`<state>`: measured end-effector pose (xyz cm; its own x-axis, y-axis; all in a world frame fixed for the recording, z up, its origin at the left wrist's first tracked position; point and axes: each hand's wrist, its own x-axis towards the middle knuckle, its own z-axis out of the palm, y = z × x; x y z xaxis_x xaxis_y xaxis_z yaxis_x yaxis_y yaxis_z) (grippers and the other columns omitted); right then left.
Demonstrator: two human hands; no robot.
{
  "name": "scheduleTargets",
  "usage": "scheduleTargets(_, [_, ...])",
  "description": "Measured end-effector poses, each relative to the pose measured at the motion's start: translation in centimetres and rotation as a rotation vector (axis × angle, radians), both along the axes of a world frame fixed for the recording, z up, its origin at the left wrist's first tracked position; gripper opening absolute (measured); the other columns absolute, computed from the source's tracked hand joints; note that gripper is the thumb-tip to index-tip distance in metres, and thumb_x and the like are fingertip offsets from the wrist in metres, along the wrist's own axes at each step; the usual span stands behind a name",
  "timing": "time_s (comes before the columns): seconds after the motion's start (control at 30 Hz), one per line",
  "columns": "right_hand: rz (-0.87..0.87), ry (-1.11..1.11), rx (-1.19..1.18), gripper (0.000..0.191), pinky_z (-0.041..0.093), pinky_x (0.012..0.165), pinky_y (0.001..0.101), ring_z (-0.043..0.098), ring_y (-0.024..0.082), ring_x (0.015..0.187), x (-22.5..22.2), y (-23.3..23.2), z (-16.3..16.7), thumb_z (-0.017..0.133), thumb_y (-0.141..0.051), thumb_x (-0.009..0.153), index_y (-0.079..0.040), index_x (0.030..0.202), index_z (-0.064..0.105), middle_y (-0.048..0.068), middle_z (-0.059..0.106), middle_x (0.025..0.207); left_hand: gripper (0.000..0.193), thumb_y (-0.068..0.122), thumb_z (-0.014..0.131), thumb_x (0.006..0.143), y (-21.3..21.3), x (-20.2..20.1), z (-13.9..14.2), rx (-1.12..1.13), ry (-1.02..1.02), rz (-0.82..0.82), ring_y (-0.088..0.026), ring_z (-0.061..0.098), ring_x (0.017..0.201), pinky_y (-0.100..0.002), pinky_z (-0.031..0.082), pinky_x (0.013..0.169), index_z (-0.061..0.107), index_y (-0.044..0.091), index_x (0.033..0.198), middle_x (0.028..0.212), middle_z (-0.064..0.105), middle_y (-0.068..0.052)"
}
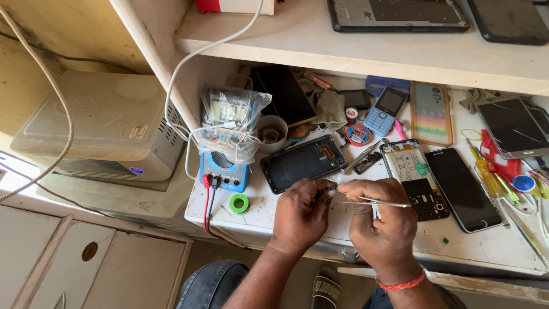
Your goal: The person repairs a disassembled smartphone at a cluttered workbench. They pry at the phone's frame, work on the exposed internal board with a screwdriver, use tweezers to handle small components, and use a pink pry tool on the device while other phones and repair tools sit on the shelves around them.
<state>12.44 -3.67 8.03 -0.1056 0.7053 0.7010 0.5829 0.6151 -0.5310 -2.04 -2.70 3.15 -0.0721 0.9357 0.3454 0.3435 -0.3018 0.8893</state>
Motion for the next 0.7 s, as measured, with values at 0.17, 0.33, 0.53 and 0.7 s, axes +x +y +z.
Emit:
scheduleTargets(0.17, [0.007,0.229,-0.147,0.017,0.058,0.083,0.0258,0.074,0.014,0.092,-0.4,0.0,-1.2,0.062,0.012,0.094,-0.002,0.104,0.059,0.01,0.077,0.102,0.012,0.011,0.074,0.09,0.0,0.0,-0.1,0.042,-0.012,0.019,-0.028,0.071,0.075,-0.036,0.055,0.067,0.076,0.007,0.101,0.085,0.071,-0.012])
scheduleTargets(0.33, [0.068,0.501,-0.356,0.019,0.055,0.077,0.0241,0.07,0.013,0.088,0.2,0.6,-2.7,0.063,0.012,0.096,-0.001,0.108,0.056,0.015,0.077,0.101,0.012,0.008,0.072,0.091,-0.1,0.0,0.0,0.047,-0.039,0.001,-0.027,0.071,0.074,-0.034,0.055,0.065,0.076,0.007,0.102,0.086,0.071,-0.011])
scheduleTargets(0.53, [0.164,0.899,-0.567,0.025,0.048,0.073,0.0244,0.058,0.01,0.079,1.0,1.3,-3.5,0.059,0.016,0.095,-0.001,0.111,0.054,0.021,0.075,0.105,0.012,0.01,0.074,0.091,0.0,0.0,0.0,0.011,-0.061,-0.006,-0.023,0.07,0.07,-0.032,0.055,0.063,0.076,0.007,0.102,0.084,0.071,-0.01])
scheduleTargets(0.7, [0.125,0.699,-0.412,0.025,0.049,0.073,0.0211,0.062,0.009,0.084,1.1,0.8,-3.2,0.059,0.013,0.097,-0.002,0.114,0.051,0.019,0.074,0.107,0.011,0.011,0.074,0.092,0.1,0.0,-0.2,0.022,-0.077,-0.003,-0.022,0.071,0.072,-0.032,0.055,0.064,0.075,0.006,0.102,0.086,0.071,-0.01])
